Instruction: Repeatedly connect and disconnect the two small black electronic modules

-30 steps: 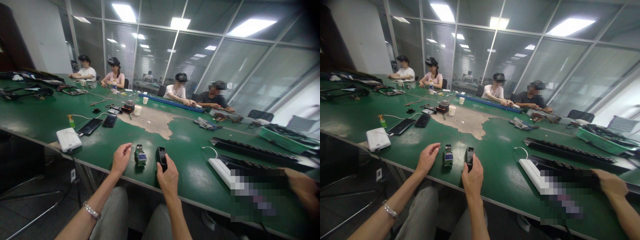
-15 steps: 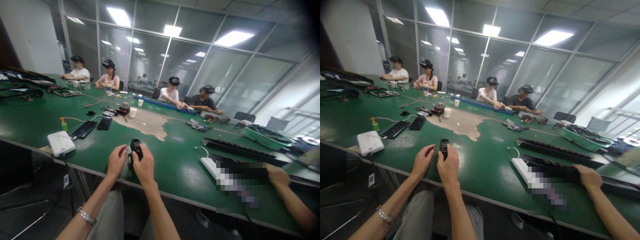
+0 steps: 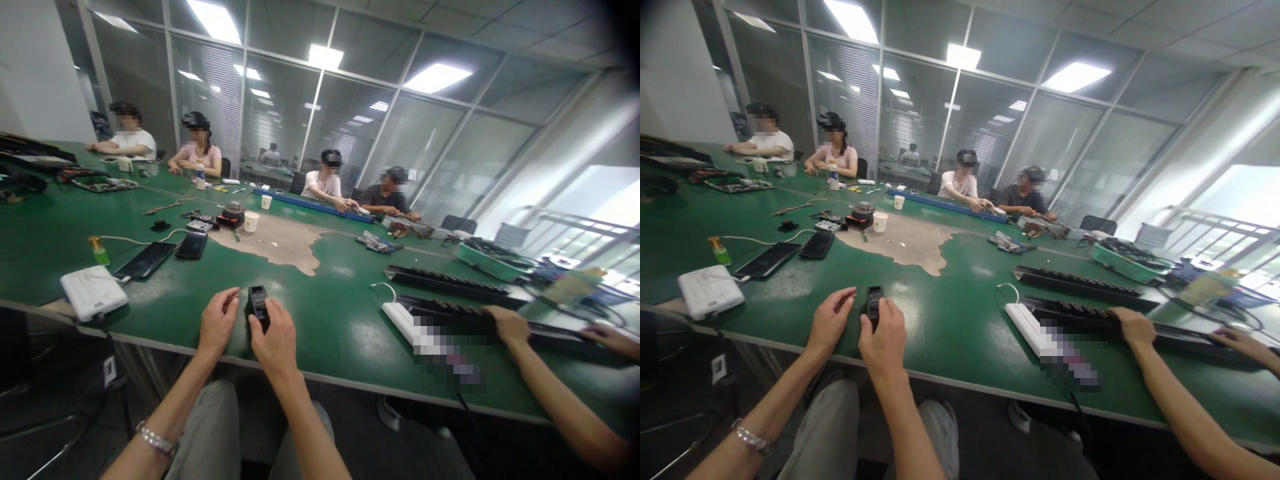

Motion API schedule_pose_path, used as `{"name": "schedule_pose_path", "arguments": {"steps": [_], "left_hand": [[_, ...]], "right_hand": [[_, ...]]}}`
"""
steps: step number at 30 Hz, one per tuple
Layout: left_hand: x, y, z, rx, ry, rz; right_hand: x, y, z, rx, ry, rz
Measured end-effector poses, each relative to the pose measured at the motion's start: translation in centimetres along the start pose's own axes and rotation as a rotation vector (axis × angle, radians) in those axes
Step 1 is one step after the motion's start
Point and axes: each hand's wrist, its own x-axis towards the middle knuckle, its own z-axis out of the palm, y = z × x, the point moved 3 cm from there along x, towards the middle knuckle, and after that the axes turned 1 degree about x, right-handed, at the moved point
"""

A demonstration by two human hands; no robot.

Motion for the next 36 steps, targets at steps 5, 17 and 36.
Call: {"name": "schedule_pose_path", "arguments": {"steps": [5, 17, 36], "left_hand": [[0.0, -0.2, 0.2, -0.002, -0.007, 0.008], [0.0, 0.2, 0.3, 0.021, -0.046, 0.000], [-0.1, 0.5, 0.2, 0.065, -0.026, 0.050]], "right_hand": [[-0.7, 0.5, 0.0, 0.014, -0.026, 0.016], [-0.2, 0.4, 1.3, -0.002, -0.024, -0.001], [1.6, 4.6, -2.8, 0.026, 0.201, 0.176]]}}
